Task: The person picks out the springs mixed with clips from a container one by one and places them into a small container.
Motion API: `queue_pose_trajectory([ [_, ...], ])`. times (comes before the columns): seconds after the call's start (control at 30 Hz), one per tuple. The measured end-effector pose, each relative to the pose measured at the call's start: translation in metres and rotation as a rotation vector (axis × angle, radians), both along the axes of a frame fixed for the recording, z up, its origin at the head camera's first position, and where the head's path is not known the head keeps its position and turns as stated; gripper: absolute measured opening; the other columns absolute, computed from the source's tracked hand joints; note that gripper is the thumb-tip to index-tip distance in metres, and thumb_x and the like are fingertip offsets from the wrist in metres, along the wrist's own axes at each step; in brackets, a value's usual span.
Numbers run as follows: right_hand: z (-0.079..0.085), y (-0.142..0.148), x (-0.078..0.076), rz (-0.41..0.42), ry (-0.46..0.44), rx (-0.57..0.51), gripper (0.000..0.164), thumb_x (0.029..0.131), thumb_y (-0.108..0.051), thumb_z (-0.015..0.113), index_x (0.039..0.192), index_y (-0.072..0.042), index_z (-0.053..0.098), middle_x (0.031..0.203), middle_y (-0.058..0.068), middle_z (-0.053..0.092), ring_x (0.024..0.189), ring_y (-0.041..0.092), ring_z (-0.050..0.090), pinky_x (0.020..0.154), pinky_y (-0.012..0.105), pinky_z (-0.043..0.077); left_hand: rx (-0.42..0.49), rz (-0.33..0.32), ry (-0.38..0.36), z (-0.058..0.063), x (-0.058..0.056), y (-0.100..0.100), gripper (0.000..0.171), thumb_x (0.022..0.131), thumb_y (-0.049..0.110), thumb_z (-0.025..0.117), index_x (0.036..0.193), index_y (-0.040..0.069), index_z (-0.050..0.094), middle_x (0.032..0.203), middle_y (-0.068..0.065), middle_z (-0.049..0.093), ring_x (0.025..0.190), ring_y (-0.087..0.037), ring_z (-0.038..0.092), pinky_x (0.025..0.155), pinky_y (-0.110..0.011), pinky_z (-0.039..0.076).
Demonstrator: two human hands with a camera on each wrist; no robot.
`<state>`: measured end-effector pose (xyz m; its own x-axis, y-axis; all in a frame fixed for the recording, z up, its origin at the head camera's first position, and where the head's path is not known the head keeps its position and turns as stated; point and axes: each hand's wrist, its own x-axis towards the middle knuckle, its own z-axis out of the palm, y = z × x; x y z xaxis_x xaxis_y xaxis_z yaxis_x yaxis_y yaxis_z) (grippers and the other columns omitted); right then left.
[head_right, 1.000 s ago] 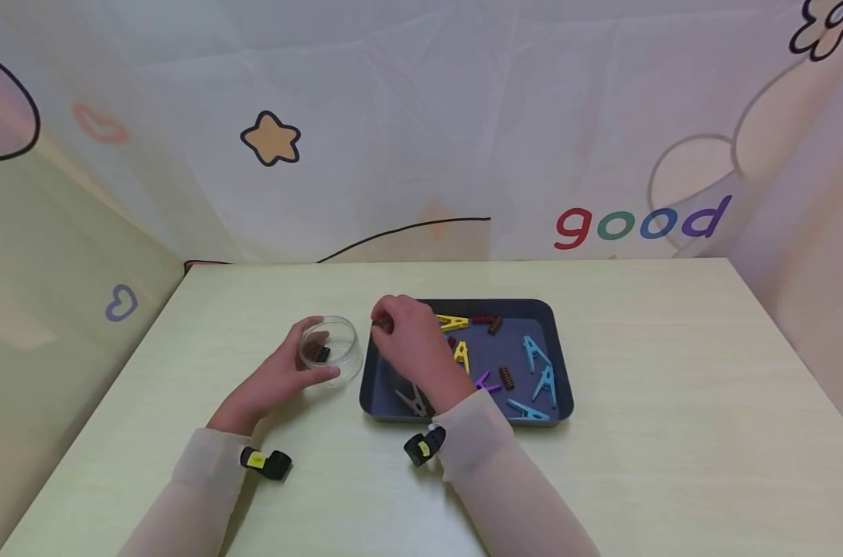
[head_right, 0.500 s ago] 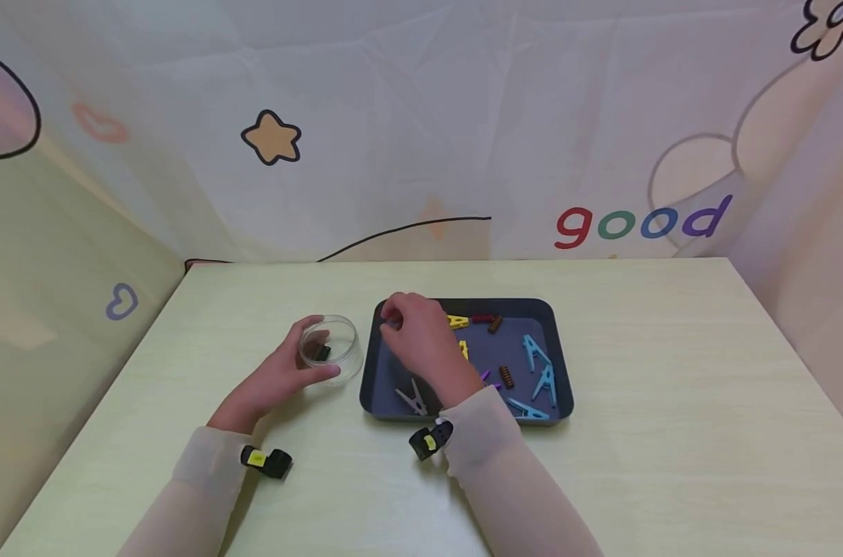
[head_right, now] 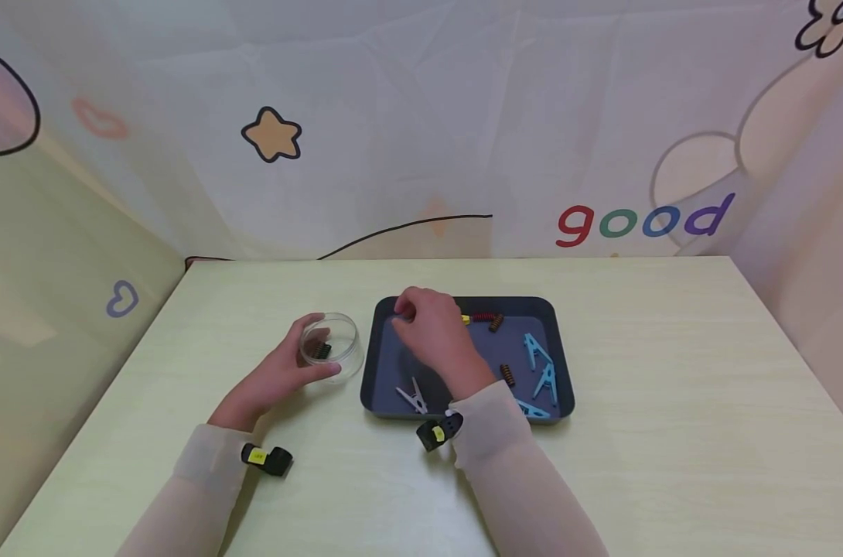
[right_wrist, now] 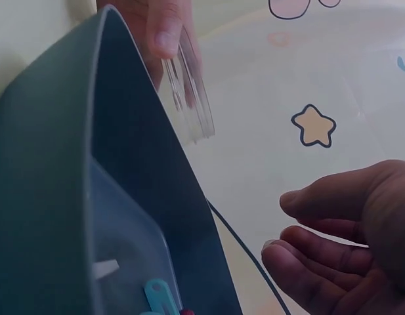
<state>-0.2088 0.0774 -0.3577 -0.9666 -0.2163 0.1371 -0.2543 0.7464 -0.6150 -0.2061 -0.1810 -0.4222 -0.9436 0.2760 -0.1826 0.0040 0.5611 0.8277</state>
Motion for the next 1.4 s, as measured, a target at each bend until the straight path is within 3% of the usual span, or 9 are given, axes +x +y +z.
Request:
queue_pose_trajectory([
  [0.27, 0.0, 0.008, -0.002, -0.029, -0.072, 0.003, 0.022, 0.085, -0.025, 0.062, 0.104, -0.014, 0.062, 0.093, 0.0, 0.066, 0.08, 0.015, 0.059, 0.072, 0.032, 0.049, -0.01, 0.005, -0.011, 0.003, 0.001, 0.001, 0.093, 0.065, 0.058, 0.072, 0.137, 0.041, 0.015, 0.143, 0.004, 0.036, 0.126, -0.021, 0.04, 0.1, -0.044, 0.036],
  [0.5, 0.0, 0.013, -0.002, -0.018, -0.136, 0.017, 0.025, 0.085, -0.027, 0.062, 0.106, -0.014, 0.062, 0.095, 0.0, 0.065, 0.081, 0.016, 0.058, 0.073, 0.032, 0.049, 0.004, -0.012, -0.052, 0.027, 0.013, 0.008, 0.087, 0.075, 0.04, 0.072, 0.14, 0.03, 0.014, 0.145, -0.005, 0.033, 0.129, -0.026, 0.037, 0.103, -0.046, 0.033],
  [0.6, 0.0, 0.014, -0.003, -0.012, -0.137, 0.027, 0.025, 0.085, -0.028, 0.062, 0.106, -0.013, 0.062, 0.095, 0.0, 0.065, 0.081, 0.016, 0.058, 0.073, 0.032, 0.049, 0.004, -0.012, -0.049, 0.032, 0.016, 0.009, 0.086, 0.077, 0.037, 0.071, 0.14, 0.028, 0.014, 0.146, -0.006, 0.033, 0.129, -0.027, 0.036, 0.103, -0.047, 0.033],
  [0.9, 0.001, 0.019, -0.004, -0.034, -0.178, 0.067, 0.026, 0.085, -0.03, 0.063, 0.106, -0.014, 0.061, 0.098, 0.002, 0.064, 0.083, 0.018, 0.057, 0.072, 0.032, 0.05, -0.004, 0.002, -0.011, 0.003, 0.002, 0.0, 0.092, 0.066, 0.056, 0.072, 0.137, 0.041, 0.015, 0.143, 0.004, 0.035, 0.127, -0.02, 0.039, 0.101, -0.045, 0.035],
  [1.07, 0.001, 0.022, -0.006, -0.024, -0.187, 0.084, 0.028, 0.085, -0.03, 0.061, 0.107, -0.013, 0.061, 0.1, 0.003, 0.064, 0.084, 0.019, 0.057, 0.072, 0.033, 0.049, -0.005, 0.005, -0.008, 0.001, 0.001, -0.001, 0.091, 0.067, 0.055, 0.072, 0.136, 0.042, 0.014, 0.143, 0.005, 0.035, 0.127, -0.02, 0.038, 0.1, -0.046, 0.035],
  [1.2, 0.0, 0.023, -0.006, -0.017, -0.198, 0.093, 0.028, 0.085, -0.029, 0.061, 0.107, -0.011, 0.061, 0.099, 0.004, 0.065, 0.083, 0.019, 0.058, 0.071, 0.033, 0.049, -0.005, -0.002, -0.029, 0.007, 0.003, 0.001, 0.091, 0.07, 0.05, 0.072, 0.138, 0.039, 0.013, 0.145, 0.002, 0.033, 0.13, -0.022, 0.035, 0.103, -0.047, 0.032],
  [1.4, -0.001, 0.026, -0.007, -0.02, -0.224, 0.099, 0.025, 0.085, -0.029, 0.062, 0.105, -0.013, 0.061, 0.099, 0.006, 0.065, 0.076, 0.018, 0.058, 0.061, 0.029, 0.048, 0.0, -0.017, -0.042, 0.035, 0.016, 0.01, 0.087, 0.077, 0.038, 0.071, 0.141, 0.027, 0.013, 0.146, -0.007, 0.032, 0.132, -0.026, 0.034, 0.104, -0.047, 0.032],
])
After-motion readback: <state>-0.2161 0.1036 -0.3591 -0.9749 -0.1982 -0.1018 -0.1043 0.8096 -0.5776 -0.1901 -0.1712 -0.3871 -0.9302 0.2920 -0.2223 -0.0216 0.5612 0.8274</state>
